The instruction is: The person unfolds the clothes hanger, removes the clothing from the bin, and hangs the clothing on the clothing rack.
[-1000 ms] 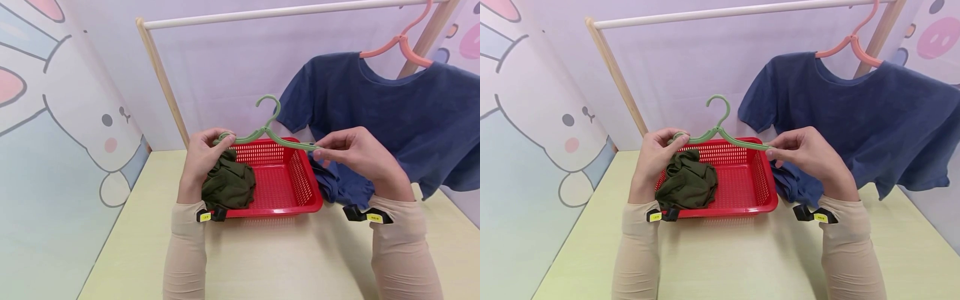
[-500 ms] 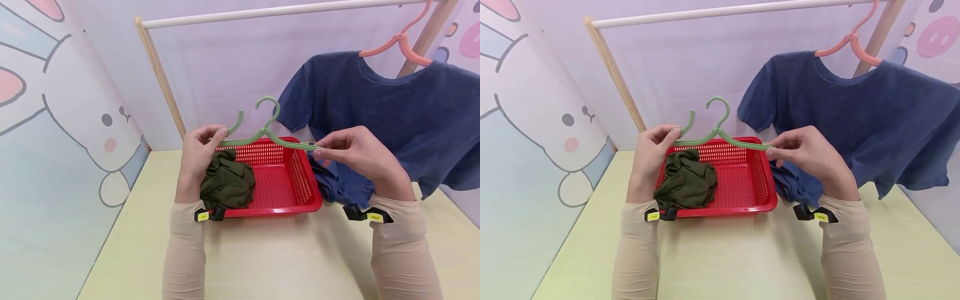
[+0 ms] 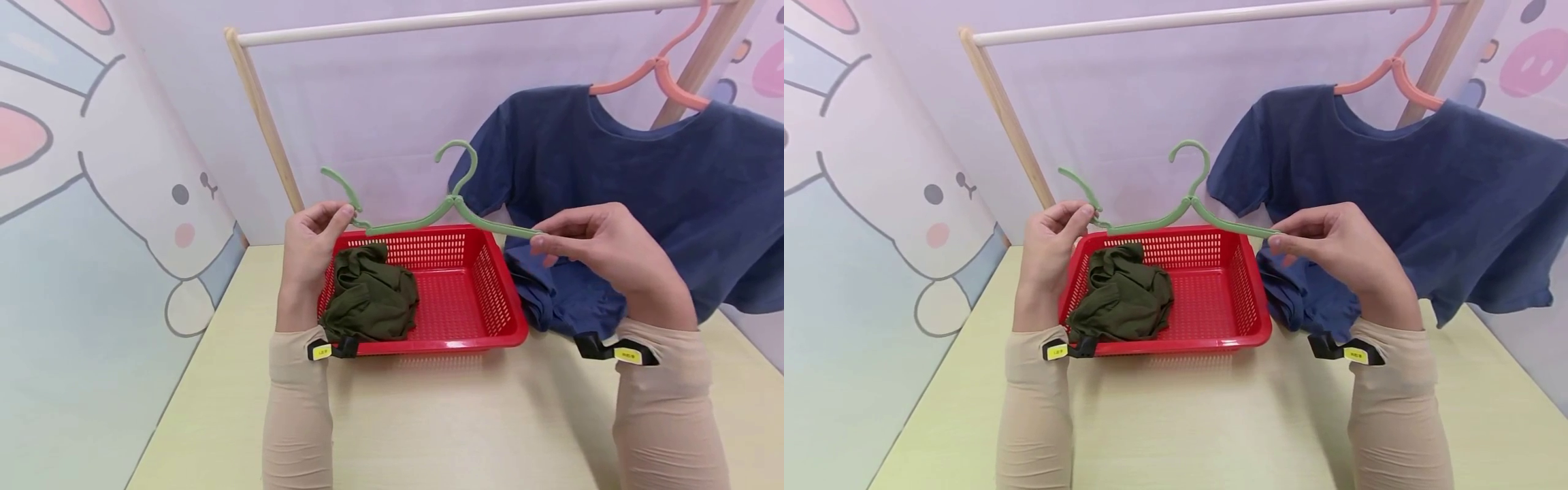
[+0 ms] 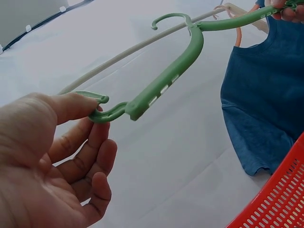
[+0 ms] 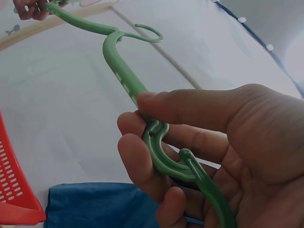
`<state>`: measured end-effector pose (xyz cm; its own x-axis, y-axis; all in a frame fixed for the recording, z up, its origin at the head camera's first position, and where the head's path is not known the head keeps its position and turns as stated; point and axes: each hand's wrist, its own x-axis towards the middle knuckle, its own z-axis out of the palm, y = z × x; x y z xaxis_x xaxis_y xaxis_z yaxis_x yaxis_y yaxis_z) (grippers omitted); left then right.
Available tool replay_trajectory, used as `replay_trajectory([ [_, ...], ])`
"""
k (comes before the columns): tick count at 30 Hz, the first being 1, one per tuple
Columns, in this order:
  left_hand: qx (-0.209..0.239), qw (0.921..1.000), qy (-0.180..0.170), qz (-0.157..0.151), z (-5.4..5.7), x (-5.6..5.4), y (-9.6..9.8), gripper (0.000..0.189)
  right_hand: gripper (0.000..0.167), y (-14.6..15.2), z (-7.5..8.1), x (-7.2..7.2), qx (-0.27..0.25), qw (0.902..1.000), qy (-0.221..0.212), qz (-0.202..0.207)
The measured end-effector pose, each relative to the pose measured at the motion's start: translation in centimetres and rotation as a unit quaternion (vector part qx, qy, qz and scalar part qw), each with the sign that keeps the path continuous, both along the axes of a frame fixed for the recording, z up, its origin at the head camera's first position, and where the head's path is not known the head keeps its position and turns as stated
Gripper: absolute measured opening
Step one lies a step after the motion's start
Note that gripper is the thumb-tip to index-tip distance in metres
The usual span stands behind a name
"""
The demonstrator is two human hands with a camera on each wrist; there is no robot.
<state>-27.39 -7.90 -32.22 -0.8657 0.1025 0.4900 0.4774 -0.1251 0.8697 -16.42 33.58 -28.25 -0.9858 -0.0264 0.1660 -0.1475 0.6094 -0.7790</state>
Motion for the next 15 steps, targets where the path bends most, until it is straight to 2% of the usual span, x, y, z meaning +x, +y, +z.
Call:
replay_trajectory([
  [6,0.014,0.9996,-0.01,-0.02,0.1,-0.1,-0.2,0.01,0.026,0.6,-0.1,0.1,-0.031,0.9995,0.003,-0.004],
  [15,0.027,0.998,-0.013,-0.055,-0.2,0.0,-1.2,0.021,0.026,1.2,-0.1,0.1,-0.051,0.9986,0.01,-0.013],
])
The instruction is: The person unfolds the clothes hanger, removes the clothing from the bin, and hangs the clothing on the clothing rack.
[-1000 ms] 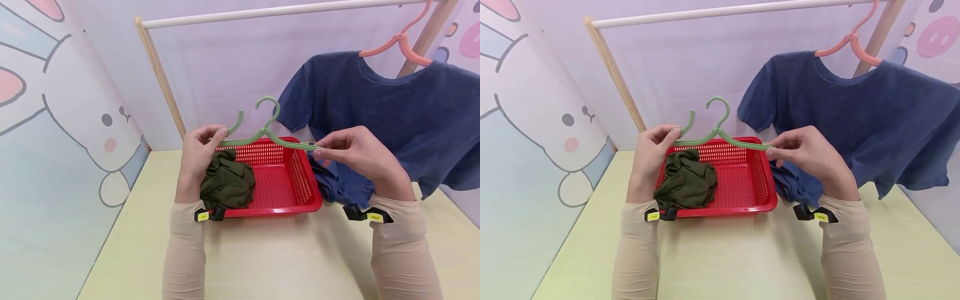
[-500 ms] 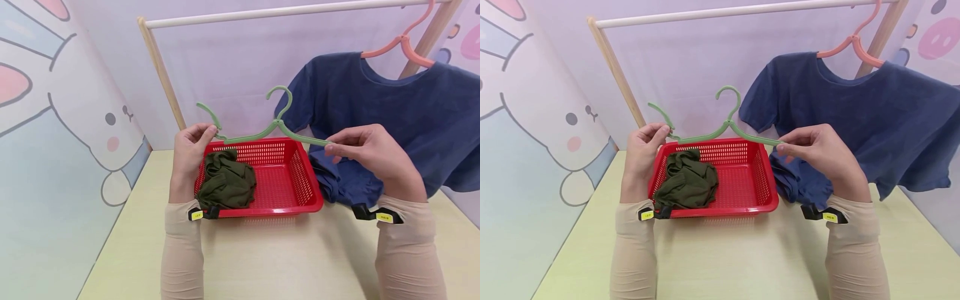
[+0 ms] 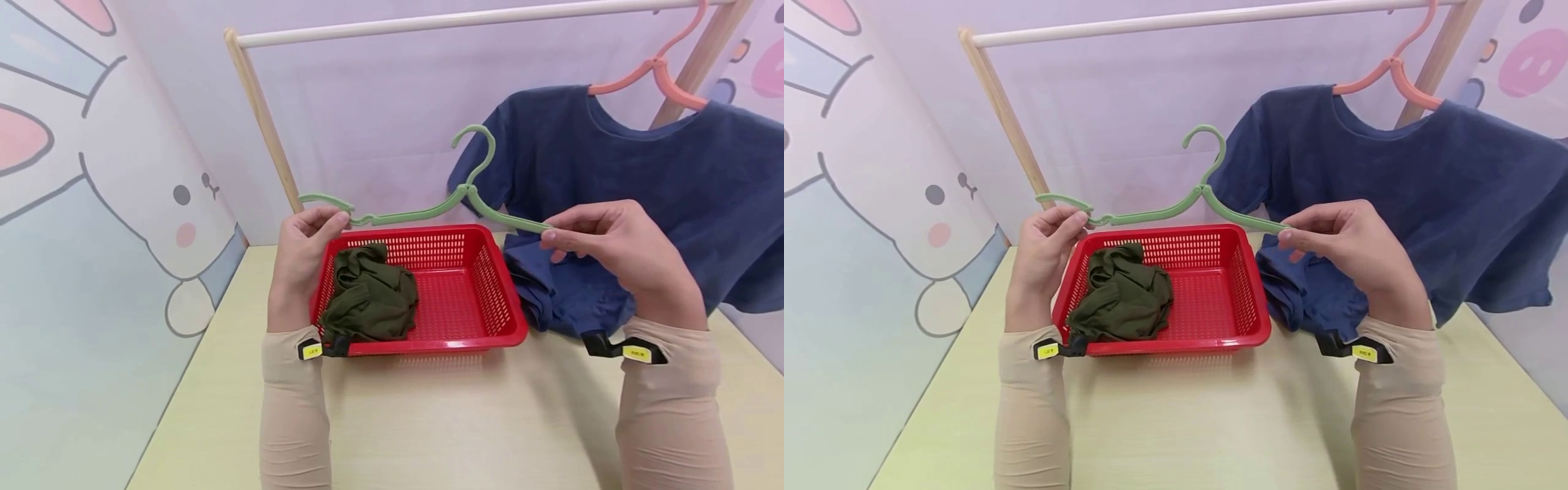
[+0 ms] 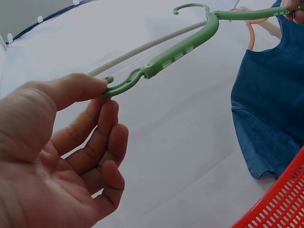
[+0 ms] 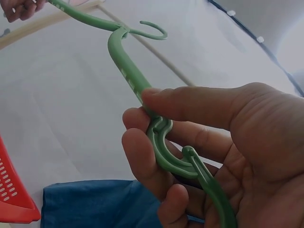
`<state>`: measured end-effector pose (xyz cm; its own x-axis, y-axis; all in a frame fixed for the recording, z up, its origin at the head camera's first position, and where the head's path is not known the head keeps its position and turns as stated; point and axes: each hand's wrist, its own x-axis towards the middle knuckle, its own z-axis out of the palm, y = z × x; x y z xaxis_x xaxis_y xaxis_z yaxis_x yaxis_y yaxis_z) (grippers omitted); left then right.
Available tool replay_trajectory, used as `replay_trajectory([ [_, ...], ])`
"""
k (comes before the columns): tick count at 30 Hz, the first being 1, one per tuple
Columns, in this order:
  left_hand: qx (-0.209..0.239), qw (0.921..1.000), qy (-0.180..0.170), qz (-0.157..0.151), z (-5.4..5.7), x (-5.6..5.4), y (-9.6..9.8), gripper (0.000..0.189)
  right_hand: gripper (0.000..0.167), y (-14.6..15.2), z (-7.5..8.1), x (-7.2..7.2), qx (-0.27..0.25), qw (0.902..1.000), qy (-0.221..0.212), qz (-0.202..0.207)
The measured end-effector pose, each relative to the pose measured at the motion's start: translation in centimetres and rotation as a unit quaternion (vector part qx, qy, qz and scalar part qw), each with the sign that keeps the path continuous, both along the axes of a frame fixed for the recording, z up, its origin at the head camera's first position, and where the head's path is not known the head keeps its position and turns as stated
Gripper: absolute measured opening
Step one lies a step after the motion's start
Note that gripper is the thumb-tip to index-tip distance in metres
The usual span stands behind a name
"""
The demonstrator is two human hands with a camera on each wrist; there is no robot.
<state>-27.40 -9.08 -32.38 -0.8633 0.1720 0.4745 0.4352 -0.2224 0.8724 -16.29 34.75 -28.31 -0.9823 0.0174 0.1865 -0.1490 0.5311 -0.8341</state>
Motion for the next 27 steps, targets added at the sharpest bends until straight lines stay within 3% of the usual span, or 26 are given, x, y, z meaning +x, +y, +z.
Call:
replay_trajectory([
  [6,-0.031,0.9989,-0.03,-0.019,-0.1,0.1,-0.6,0.017,0.027,0.4,0.1,0.2,-0.011,0.9998,-0.013,-0.005],
  [13,-0.087,0.995,-0.027,-0.042,-0.3,-0.1,-1.3,0.014,0.026,0.8,0.2,0.3,-0.011,0.9999,-0.005,0.002],
  [21,-0.192,0.9792,-0.029,-0.058,-0.4,-0.1,-1.4,0.008,0.026,1.0,0.1,0.4,-0.021,0.9998,0.0,-0.004],
  [27,-0.234,0.9709,-0.019,-0.049,-0.4,-0.2,-1.0,0.013,0.026,1.0,0.2,0.3,-0.023,0.9997,0.0,-0.008],
])
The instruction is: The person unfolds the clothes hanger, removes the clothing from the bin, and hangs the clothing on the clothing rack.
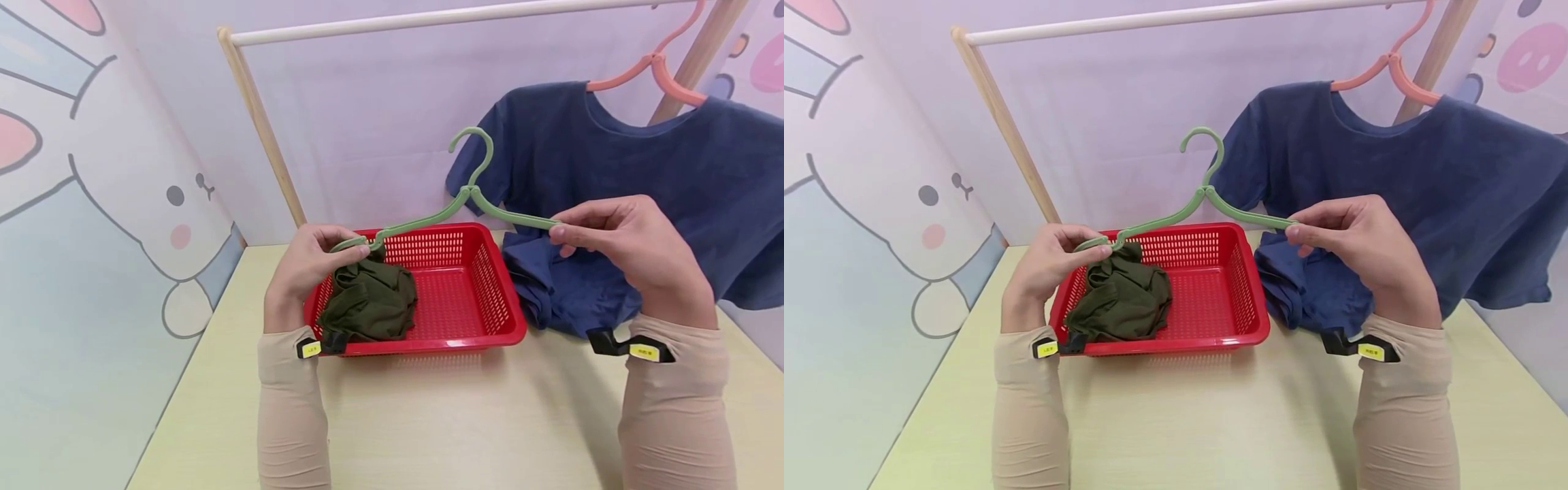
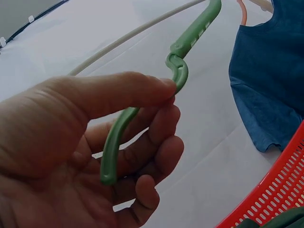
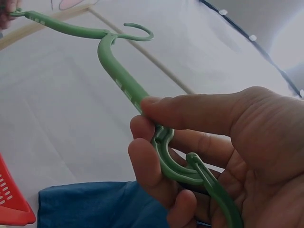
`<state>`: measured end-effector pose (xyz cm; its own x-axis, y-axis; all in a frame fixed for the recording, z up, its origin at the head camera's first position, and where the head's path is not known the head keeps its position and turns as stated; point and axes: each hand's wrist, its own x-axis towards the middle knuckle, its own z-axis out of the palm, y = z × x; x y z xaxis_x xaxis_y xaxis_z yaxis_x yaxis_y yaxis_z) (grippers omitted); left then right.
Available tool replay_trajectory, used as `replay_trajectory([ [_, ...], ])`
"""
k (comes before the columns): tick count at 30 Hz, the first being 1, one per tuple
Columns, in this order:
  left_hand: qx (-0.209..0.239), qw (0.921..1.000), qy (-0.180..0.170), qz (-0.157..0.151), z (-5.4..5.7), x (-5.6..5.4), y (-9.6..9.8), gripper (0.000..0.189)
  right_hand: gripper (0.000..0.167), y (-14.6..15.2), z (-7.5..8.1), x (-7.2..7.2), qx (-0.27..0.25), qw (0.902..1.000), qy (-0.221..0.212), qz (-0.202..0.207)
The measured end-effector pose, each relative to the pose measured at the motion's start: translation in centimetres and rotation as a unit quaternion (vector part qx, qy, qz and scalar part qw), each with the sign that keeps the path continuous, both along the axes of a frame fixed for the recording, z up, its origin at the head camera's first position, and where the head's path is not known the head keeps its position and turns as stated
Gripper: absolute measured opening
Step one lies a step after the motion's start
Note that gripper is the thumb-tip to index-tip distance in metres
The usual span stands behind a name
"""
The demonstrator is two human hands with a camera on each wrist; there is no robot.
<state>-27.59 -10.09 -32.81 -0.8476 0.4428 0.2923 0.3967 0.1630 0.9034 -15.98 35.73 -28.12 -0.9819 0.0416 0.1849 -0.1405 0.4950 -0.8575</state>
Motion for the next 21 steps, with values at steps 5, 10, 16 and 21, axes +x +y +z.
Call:
replay_trajectory([
  [5,-0.011,0.9999,0.007,0.003,0.06,0.05,0.18,0.013,0.027,0.0,0.0,-0.02,0.006,1.0,-0.004,0.0],
  [10,-0.013,0.9998,0.005,0.011,-0.1,-0.09,0.28,0.014,0.024,-0.07,-0.06,-0.02,0.031,0.9992,-0.006,0.026],
  [16,-0.031,0.9994,0.007,0.009,-0.09,-0.17,0.36,0.014,0.028,-0.01,-0.03,0.09,0.096,0.9951,0.0,0.024],
  [21,-0.039,0.9991,0.016,0.01,0.0,-0.14,0.22,0.013,0.042,0.13,0.31,0.42,0.103,0.9934,0.02,-0.045],
])
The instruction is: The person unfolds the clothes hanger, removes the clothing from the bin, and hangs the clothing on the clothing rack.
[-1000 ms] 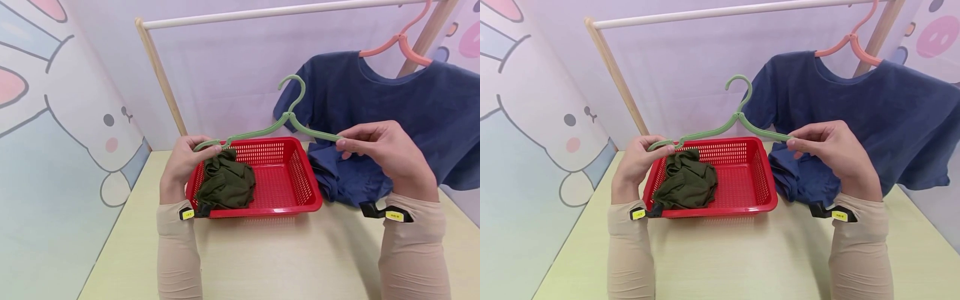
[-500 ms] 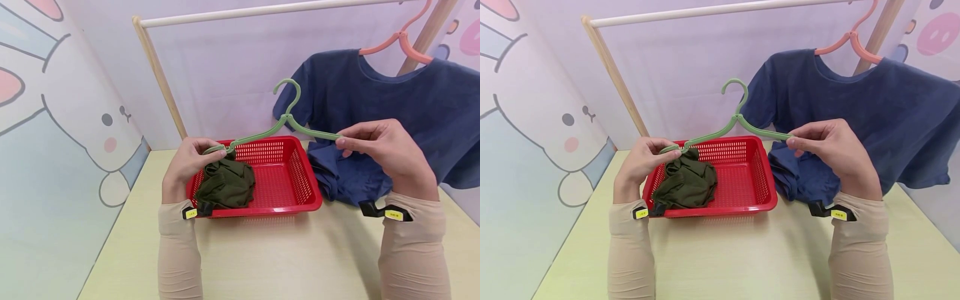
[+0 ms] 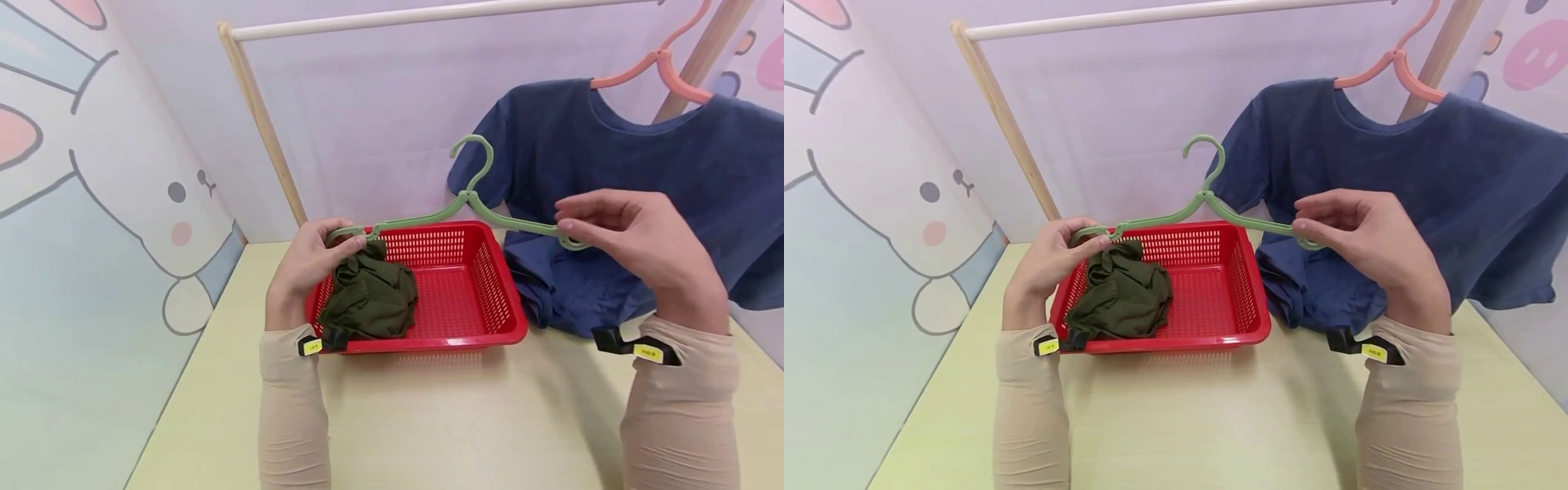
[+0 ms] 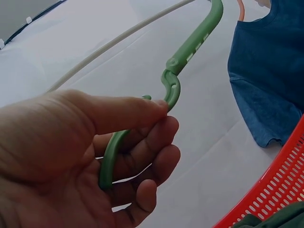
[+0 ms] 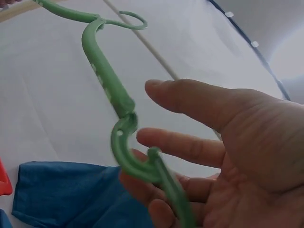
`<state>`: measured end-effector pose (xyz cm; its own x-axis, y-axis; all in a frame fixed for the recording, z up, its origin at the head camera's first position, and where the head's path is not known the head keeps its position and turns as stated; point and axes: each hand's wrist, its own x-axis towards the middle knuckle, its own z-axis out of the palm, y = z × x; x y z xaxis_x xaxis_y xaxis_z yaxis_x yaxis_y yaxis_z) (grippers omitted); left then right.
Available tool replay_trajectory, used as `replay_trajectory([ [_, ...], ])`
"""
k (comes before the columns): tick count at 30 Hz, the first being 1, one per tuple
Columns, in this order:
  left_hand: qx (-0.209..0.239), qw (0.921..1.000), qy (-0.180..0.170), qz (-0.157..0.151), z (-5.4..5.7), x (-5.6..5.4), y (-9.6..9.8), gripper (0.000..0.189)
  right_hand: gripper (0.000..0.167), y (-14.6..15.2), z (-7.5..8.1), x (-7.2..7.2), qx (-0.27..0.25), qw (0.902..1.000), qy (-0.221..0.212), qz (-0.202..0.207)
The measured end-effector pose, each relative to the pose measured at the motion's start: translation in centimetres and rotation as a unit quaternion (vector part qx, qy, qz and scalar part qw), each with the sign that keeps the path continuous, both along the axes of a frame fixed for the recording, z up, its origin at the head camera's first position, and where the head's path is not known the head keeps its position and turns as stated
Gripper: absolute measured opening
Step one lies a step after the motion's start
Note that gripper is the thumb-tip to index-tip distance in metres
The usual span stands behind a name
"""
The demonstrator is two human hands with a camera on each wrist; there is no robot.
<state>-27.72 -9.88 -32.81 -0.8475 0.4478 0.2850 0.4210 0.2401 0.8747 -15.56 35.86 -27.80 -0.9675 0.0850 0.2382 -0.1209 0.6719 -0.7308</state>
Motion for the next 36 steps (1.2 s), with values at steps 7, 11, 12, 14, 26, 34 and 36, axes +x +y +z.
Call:
replay_trajectory([
  [7,-0.011,0.9999,-0.004,0.004,0.0,0.0,0.5,0.015,0.039,-1.2,0.5,0.7,-0.064,0.9933,0.091,-0.031],
  [11,-0.014,0.9997,-0.015,-0.009,0.0,0.1,1.3,0.016,0.038,-2.7,0.5,0.4,-0.064,0.9941,0.087,-0.011],
  [12,-0.016,0.9997,-0.015,-0.014,0.0,0.1,1.5,0.016,0.039,-3.1,0.5,0.3,-0.061,0.995,0.079,-0.005],
  [14,-0.018,0.9995,-0.01,-0.025,0.0,0.2,1.9,0.015,0.04,-3.9,0.3,0.1,-0.053,0.9967,0.062,0.005],
  [26,-0.014,0.9985,-0.009,-0.053,0.0,0.3,3.3,0.015,0.04,-6.8,-0.4,-1.0,-0.074,0.997,0.003,0.024],
  [34,-0.022,0.998,-0.004,-0.059,-0.1,0.2,3.4,0.017,0.03,-7.2,-0.7,-1.0,-0.086,0.9959,0.016,0.025],
  [36,-0.025,0.998,-0.003,-0.059,-0.1,0.2,3.3,0.019,0.03,-7.2,-0.6,-1.0,-0.088,0.9956,0.017,0.028],
])
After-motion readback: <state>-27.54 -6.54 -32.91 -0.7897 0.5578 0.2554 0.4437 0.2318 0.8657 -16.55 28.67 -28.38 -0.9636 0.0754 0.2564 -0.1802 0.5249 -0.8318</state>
